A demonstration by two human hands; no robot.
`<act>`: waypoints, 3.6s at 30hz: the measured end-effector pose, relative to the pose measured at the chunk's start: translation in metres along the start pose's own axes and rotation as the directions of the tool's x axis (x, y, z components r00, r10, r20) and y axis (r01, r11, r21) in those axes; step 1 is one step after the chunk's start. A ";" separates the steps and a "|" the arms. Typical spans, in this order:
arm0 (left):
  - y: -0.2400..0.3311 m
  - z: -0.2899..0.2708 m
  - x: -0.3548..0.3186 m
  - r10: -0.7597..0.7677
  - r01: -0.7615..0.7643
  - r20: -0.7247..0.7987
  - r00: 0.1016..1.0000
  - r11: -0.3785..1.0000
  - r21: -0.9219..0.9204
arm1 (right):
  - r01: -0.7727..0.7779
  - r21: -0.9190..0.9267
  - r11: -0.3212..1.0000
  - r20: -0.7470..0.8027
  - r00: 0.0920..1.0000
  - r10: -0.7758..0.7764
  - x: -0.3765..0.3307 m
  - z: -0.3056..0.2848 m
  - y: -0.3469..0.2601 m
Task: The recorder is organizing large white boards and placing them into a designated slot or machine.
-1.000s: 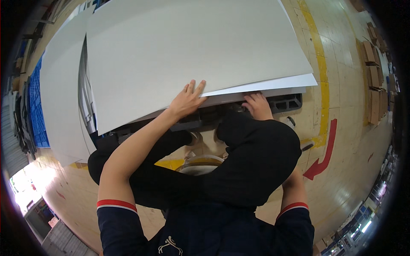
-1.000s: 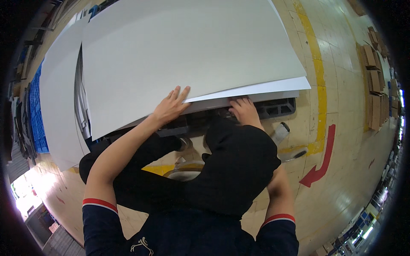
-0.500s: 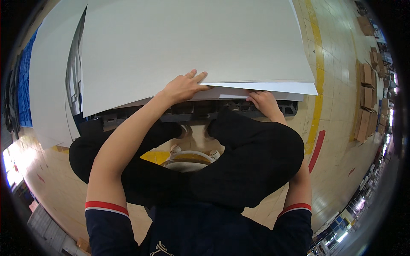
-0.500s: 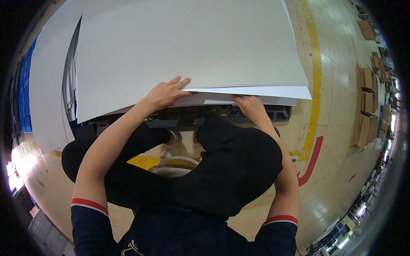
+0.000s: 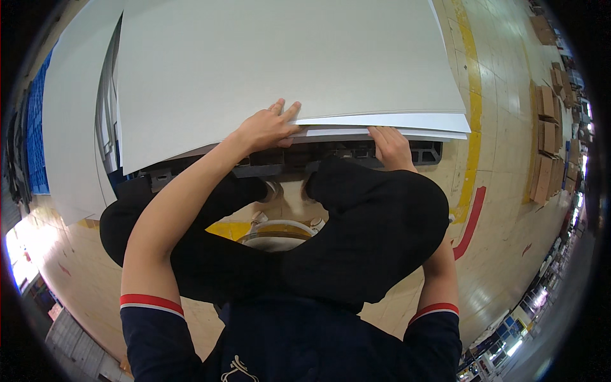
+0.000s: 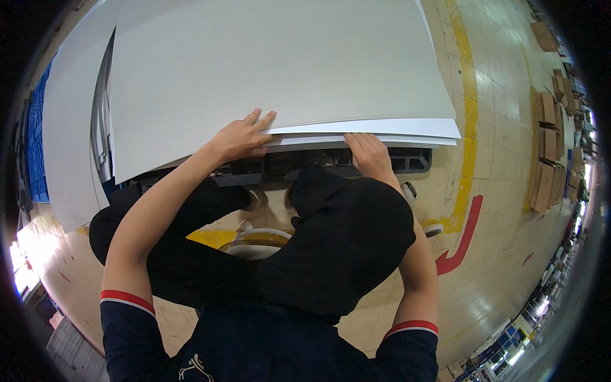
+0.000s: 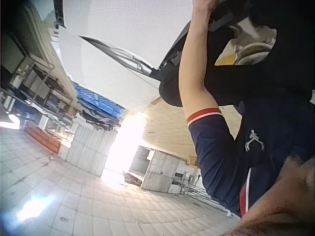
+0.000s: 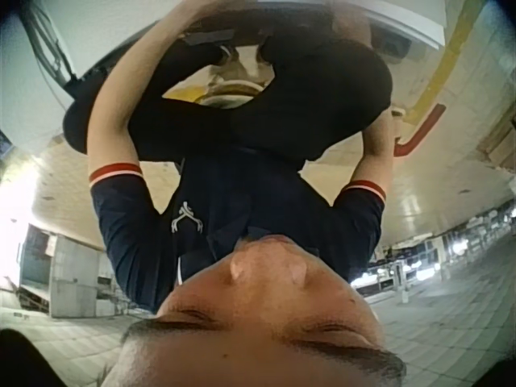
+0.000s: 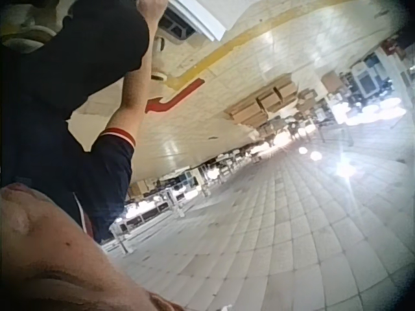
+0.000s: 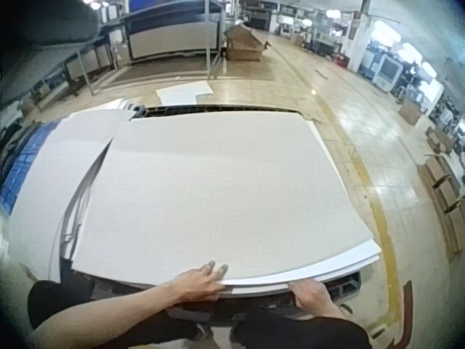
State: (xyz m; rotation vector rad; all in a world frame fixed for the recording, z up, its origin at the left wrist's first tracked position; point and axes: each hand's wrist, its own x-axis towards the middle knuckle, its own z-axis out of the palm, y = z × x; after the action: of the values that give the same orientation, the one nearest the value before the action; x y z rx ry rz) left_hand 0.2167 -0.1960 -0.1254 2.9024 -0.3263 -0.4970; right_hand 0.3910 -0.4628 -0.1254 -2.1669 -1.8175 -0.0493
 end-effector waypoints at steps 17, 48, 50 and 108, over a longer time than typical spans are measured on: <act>-0.012 -0.088 -0.001 -0.092 0.059 -0.048 0.995 0.879 -0.473 | -0.274 0.962 0.000 0.191 0.670 0.717 0.060 0.033 -0.068; -0.042 -0.107 0.003 -0.073 0.096 0.063 0.995 0.659 -0.746 | -0.056 0.996 0.071 -0.016 0.665 0.747 0.103 0.021 -0.076; -0.040 -0.106 0.003 -0.061 0.048 0.011 0.998 0.657 -0.752 | -0.066 0.995 0.077 -0.014 0.660 0.751 0.102 0.024 -0.075; -0.029 -0.081 -0.006 0.201 -0.203 -0.436 0.877 0.978 0.042 | -0.785 0.618 -0.046 0.676 0.500 0.541 -0.004 0.008 -0.082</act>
State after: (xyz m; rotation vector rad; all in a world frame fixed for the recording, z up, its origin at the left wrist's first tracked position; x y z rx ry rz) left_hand 0.2443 -0.1554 -0.0548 2.8205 -0.5442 0.1933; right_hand 0.3096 -0.4525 -0.1158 -1.8394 -0.2259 1.2135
